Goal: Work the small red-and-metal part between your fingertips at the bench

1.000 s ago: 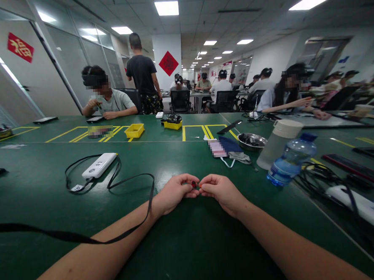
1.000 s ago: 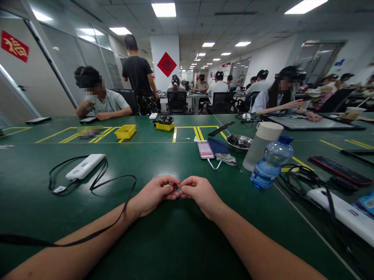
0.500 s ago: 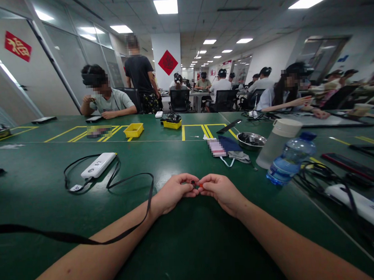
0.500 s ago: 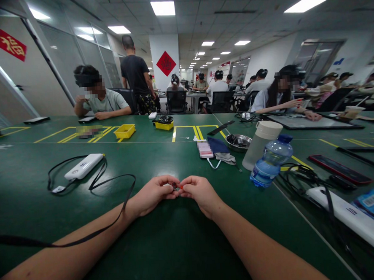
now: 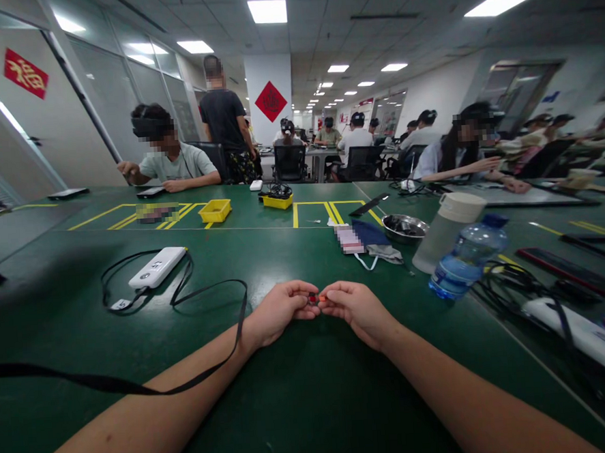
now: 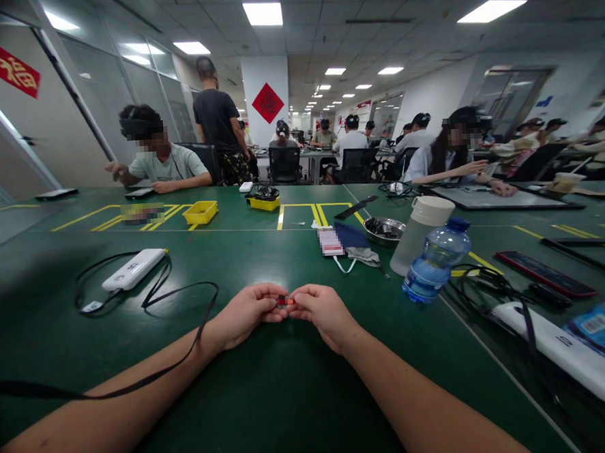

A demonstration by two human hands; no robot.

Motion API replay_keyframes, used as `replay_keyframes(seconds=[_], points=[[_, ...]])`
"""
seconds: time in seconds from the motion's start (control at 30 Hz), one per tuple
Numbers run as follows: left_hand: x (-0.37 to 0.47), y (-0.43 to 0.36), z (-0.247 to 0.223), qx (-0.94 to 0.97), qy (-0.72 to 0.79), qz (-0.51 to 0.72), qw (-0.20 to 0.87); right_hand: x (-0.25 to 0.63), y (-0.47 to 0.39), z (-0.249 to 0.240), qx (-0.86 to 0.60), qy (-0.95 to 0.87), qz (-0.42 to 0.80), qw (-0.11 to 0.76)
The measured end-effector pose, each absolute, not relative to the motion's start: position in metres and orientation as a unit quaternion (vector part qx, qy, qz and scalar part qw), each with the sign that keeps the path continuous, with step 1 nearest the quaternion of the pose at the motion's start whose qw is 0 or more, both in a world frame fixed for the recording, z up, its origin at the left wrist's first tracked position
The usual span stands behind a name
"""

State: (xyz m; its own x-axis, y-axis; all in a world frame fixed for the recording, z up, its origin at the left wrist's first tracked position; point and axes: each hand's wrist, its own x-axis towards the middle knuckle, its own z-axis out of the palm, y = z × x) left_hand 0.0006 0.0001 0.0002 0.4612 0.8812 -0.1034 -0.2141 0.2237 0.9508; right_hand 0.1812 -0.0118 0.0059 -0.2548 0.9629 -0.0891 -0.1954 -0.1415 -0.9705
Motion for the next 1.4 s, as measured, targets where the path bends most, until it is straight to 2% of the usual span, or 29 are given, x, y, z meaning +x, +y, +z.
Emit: replay_keyframes(seconds=[0.7,1.13,1.4], points=[[0.0019,-0.0022,0.0003,0.505,0.331,0.391,0.694,0.1808,-0.0142,0.0064,-0.399,-0.495,0.628,0.449],[-0.0008,-0.0011,0.0005,0.497,0.335,0.393,0.698,0.1823,-0.0102,0.0066,-0.385,-0.438,0.671,0.458],[0.0041,-0.0045,0.0011,0.575,0.346,0.406,0.620,0.1805,-0.0136,0.0029,-0.406,-0.516,0.605,0.450]])
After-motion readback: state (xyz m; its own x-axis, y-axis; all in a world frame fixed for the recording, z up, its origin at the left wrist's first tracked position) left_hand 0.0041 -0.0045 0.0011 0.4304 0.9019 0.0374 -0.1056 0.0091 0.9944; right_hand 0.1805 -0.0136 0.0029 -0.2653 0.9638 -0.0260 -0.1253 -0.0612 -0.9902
